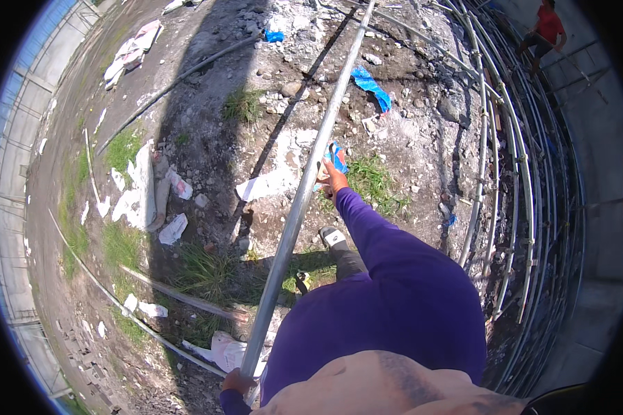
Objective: The person assembles scaffolding components on a construction site. They connect metal poles using clamps and tighten them with a wrench, then lift and position the assembled pole into place.
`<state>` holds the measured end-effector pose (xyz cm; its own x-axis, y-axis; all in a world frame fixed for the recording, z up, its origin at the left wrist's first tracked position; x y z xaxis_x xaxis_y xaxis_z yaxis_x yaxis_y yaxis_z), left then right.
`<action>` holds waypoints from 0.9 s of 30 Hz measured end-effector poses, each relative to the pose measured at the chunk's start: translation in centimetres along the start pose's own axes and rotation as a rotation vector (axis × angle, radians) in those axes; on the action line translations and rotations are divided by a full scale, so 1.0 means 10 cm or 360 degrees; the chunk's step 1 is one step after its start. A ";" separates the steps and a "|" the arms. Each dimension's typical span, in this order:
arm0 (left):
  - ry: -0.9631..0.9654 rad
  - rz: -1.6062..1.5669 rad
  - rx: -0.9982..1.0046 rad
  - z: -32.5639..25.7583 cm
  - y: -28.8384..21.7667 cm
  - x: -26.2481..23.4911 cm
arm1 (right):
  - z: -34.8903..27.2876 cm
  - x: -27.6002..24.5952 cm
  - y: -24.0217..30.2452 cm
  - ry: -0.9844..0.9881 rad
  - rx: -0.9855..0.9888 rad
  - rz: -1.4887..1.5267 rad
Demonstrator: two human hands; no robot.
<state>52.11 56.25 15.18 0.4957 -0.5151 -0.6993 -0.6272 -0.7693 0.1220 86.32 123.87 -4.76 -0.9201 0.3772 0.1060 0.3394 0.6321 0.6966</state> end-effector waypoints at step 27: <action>0.0129 -0.0653 0.0844 1.74 -4.57 -0.55 | 0.10 0.21 -0.32 0.0484 0.0383 -0.0726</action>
<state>67.57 100.85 1.16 0.7873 -0.2633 -0.5575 -0.5781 -0.6296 -0.5190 83.45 123.30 -7.46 -0.9860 -0.1568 0.0572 -0.1012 0.8337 0.5428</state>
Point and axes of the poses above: each hand's wrist, its own z-axis towards the middle knuckle, its own x-axis out of the palm, y = z × x, the point moved 9 cm from there along z, towards the middle knuckle, and after that the axes turned 13 degrees about -y, right-handed, at the moved point
